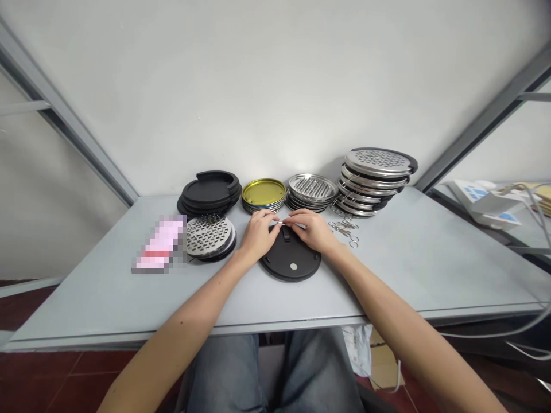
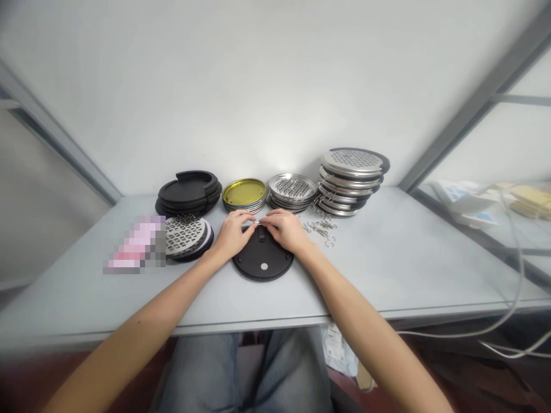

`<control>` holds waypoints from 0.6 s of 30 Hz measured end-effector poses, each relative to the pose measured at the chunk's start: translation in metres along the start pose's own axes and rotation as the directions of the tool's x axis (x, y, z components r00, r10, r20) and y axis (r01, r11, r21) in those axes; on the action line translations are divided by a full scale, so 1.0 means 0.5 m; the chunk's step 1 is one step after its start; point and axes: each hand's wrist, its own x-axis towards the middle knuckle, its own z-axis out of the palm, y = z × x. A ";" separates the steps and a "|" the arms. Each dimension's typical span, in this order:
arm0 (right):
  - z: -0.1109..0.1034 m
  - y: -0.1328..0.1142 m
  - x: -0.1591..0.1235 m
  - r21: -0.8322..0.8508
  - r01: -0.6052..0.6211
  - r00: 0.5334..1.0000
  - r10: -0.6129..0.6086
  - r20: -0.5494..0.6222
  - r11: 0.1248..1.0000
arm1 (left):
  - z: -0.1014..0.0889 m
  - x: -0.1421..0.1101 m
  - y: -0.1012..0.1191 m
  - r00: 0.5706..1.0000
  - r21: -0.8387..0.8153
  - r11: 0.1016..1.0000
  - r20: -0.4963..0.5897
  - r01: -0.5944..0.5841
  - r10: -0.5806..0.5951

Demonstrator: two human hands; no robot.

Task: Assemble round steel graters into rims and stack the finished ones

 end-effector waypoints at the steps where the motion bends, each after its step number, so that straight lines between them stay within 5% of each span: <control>1: 0.001 0.000 0.000 -0.001 -0.008 1.000 0.008 -0.001 1.000 | -0.001 0.000 0.001 1.000 -0.002 1.000 -0.002 -0.001 0.001; 18: 0.008 0.012 -0.004 -0.044 0.007 1.000 -0.007 0.001 0.999 | -0.013 -0.016 0.015 0.996 0.045 0.999 0.092 -0.015 0.011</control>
